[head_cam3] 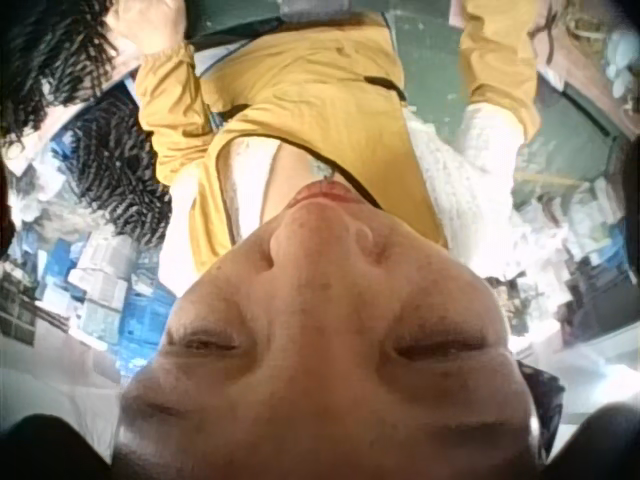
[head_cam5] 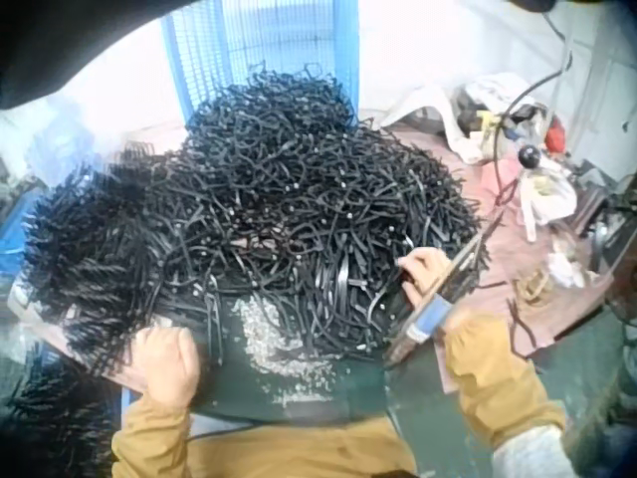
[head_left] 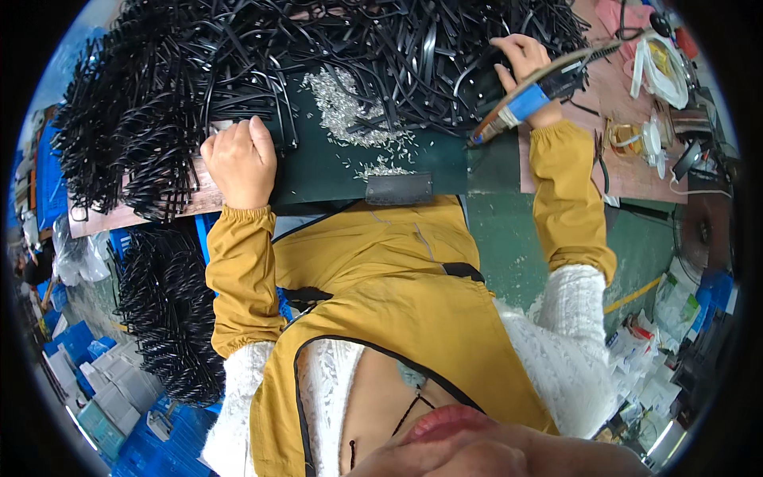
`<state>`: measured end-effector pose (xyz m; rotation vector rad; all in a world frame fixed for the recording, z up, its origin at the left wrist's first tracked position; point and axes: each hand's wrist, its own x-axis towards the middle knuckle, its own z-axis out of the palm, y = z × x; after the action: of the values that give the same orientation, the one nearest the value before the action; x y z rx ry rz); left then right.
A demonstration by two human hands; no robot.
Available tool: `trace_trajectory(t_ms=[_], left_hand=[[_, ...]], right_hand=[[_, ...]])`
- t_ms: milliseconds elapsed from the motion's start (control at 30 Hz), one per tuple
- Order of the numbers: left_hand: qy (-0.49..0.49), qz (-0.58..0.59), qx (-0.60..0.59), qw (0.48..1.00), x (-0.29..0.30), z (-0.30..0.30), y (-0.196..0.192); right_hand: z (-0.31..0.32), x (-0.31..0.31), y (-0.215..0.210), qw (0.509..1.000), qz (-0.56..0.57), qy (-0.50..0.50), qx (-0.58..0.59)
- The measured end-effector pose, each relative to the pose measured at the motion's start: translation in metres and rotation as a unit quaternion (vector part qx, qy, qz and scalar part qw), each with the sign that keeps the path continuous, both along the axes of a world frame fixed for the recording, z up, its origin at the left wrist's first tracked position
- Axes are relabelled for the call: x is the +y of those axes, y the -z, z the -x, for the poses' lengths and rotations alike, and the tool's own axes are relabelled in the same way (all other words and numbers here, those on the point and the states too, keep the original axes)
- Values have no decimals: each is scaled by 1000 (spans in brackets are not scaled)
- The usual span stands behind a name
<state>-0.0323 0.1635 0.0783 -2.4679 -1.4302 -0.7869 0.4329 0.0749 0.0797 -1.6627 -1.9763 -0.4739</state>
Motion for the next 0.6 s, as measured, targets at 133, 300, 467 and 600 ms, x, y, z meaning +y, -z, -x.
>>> trace_trajectory(t_ms=[133, 300, 467, 600], left_hand=[[6, 208, -36, 977, 4, 5, -38], [211, 28, -135, 968, 56, -56, -82], [238, 124, 60, 961, 107, -169, -71], [217, 118, 197, 949, 110, -221, -51]], right_hand=[[-6, 31, -21, 986, -20, -153, -63], [-6, 31, -44, 980, -3, -136, -147], [-22, 18, -62, 967, -36, -110, -227], [-52, -30, -54, 981, 147, 22, -128]])
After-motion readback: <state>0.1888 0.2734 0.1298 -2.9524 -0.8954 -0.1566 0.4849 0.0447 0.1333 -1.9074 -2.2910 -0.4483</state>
